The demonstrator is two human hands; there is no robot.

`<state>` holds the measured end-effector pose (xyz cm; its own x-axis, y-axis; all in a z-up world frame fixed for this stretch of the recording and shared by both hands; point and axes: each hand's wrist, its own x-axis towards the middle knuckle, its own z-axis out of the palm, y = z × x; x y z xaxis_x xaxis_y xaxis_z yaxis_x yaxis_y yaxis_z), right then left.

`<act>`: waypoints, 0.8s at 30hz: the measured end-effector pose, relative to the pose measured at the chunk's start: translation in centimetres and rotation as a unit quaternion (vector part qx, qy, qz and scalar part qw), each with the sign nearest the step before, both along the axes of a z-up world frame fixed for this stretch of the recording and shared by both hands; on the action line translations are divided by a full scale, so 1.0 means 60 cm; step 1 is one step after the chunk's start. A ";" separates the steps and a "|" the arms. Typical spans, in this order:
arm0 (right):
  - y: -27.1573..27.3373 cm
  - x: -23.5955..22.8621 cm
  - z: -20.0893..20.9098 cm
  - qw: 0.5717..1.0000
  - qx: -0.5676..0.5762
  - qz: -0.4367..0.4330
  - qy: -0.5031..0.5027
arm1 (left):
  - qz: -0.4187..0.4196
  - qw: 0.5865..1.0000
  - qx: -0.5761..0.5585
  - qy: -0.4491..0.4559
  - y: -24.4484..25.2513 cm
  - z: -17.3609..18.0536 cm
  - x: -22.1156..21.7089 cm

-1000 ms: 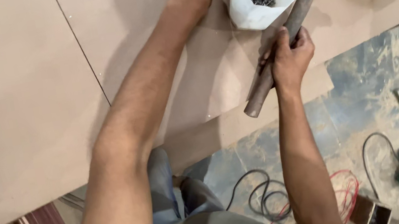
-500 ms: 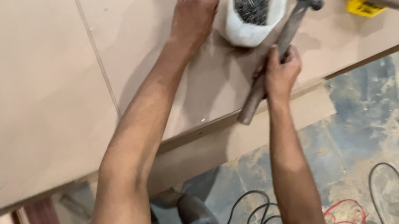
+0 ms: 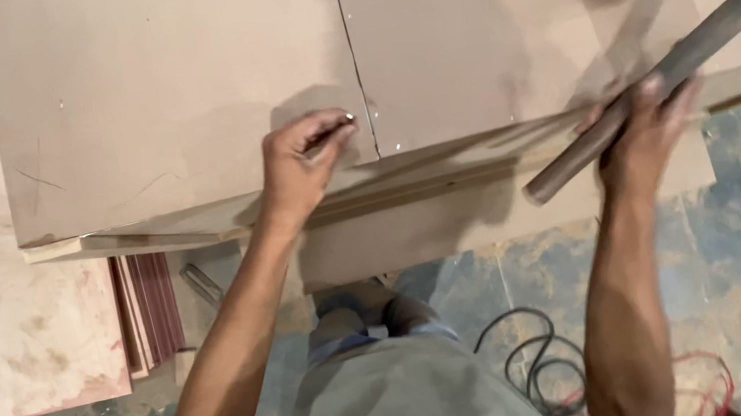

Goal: The person aligns a large wooden panel onto a cabinet frame, then uses a hammer to drive nails along the seam to secure the panel in place. The person repeatedly picks up nails and hammers them into the wood.

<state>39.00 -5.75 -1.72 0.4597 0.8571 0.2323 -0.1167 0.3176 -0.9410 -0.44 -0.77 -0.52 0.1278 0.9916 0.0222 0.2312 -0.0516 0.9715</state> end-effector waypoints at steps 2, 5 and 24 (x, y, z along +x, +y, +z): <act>-0.086 -0.089 -0.006 0.998 -0.043 0.023 0.049 | -0.053 0.996 0.023 -0.061 -0.009 -0.009 -0.004; -0.180 -0.167 0.005 0.982 -0.183 0.021 -0.029 | -0.108 0.981 0.157 0.037 0.010 -0.007 -0.010; -0.231 -0.259 0.024 0.949 -0.274 0.097 -0.121 | -0.106 0.970 0.213 0.057 0.004 -0.011 -0.040</act>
